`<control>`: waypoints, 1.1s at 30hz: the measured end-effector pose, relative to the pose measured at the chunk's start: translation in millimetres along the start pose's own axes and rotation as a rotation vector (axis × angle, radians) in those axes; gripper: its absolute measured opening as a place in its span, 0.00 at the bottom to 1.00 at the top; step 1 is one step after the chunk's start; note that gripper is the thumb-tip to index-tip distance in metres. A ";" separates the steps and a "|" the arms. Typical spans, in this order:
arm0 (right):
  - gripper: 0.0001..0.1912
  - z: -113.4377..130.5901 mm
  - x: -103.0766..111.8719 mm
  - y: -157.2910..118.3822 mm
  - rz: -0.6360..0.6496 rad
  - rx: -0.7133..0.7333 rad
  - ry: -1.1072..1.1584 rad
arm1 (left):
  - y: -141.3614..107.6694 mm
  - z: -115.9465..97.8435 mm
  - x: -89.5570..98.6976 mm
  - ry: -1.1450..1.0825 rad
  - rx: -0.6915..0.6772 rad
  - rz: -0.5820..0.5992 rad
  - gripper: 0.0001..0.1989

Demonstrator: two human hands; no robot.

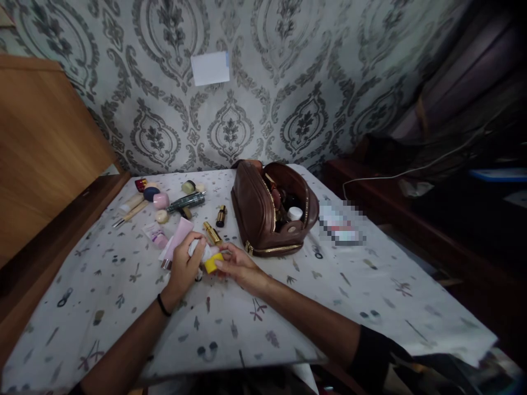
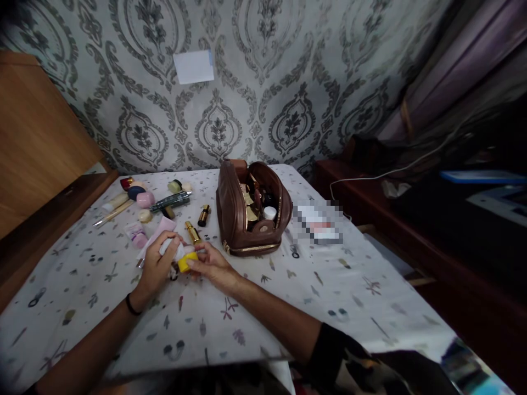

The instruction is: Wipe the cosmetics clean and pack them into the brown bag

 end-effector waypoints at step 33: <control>0.37 -11.9 -1.3 4.9 -0.001 -0.066 0.242 | -2.4 1.8 -8.5 0.119 -0.015 0.048 0.17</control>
Point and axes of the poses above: each hand's wrist, its own y-axis towards the middle knuckle, its own x-axis out of the back of the hand, z = x × y, the point moved 7 cm from there along y, towards the middle knuckle, and after that the axes turned 12 degrees about x, right-handed, at the moved point
